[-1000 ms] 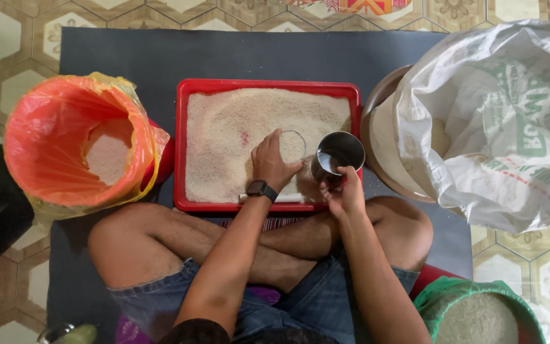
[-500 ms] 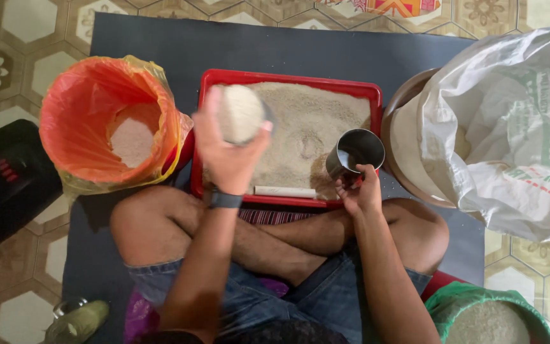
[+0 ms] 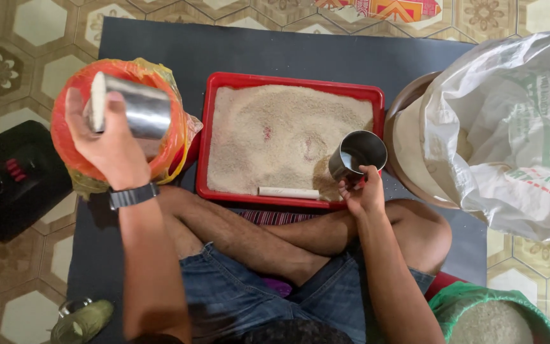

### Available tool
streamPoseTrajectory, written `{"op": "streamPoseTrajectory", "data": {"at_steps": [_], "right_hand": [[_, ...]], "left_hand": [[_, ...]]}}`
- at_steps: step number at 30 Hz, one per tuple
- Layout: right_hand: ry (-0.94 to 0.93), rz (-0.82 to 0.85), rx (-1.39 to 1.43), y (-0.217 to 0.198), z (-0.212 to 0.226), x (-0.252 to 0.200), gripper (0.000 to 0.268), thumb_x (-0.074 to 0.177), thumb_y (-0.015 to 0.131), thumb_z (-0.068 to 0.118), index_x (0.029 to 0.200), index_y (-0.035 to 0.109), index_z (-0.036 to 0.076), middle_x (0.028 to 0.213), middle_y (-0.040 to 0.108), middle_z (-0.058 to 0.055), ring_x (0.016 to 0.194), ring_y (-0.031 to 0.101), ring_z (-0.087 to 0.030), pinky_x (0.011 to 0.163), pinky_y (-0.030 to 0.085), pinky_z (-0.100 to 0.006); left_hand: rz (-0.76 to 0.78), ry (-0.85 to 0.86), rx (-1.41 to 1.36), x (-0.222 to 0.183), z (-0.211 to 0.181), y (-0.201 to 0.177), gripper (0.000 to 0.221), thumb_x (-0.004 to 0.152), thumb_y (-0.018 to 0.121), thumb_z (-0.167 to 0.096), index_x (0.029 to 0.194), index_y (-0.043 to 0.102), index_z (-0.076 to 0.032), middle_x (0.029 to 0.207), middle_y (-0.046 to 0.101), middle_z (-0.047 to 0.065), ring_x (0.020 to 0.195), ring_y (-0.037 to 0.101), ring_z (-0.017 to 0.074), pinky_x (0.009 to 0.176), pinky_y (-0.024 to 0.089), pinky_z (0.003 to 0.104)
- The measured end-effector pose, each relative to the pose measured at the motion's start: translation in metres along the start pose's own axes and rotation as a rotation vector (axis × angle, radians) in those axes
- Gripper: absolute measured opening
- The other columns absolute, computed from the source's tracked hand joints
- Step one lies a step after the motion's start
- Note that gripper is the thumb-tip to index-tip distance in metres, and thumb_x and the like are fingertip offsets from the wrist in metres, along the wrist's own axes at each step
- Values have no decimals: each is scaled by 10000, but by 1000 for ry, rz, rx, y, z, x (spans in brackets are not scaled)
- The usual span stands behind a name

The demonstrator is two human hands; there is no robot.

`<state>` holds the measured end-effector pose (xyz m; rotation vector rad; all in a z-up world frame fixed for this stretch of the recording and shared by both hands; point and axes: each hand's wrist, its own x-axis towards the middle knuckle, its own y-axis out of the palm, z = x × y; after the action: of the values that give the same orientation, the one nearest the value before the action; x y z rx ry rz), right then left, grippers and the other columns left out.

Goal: The person scoops grains from a tray using metal cups, then pours the grains into other cups, a bucket, a bag, or back into the tray. The person uses both hands to hold and pour the cups, sometimes repositioning them on the tray.

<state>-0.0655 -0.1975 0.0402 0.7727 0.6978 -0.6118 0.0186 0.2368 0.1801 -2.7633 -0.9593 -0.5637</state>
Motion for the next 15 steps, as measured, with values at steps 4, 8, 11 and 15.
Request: {"op": "streamPoseTrajectory", "data": {"at_steps": [4,8,11,15], "right_hand": [[-6,2,-7,2,1,-3,341,841,586,218,1125,540,35,1008,500,-157,759,510,-236,614,482,-300],[2,0,-3,1,1,-1,326,843,590,221,1122,540,59,973,494,-142,745,497,-237,612,470,-307],[3,-4,-3,1,1,-2,360,840,588,223,1156,527,61,999,481,-153,758,486,-241,621,470,-308],[12,-10,2,0,1,0,355,842,592,230,1145,533,55,1002,482,-152,762,493,-244,638,469,-313]], "left_hand": [[-85,-125,-20,5,7,-9,628,1021,734,-254,1458,407,57,1512,439,246,1397,488,360,1164,454,425],[-141,-387,-186,9,-11,-7,770,861,757,-431,1428,464,1,1409,577,211,1199,664,268,957,548,331],[-148,-487,-241,10,-30,-2,581,811,721,-446,1238,588,-76,1211,650,102,1022,680,187,837,555,289],[-151,-555,-327,10,-51,6,526,758,712,-454,1122,670,-76,1072,692,72,928,689,167,807,570,262]]}}
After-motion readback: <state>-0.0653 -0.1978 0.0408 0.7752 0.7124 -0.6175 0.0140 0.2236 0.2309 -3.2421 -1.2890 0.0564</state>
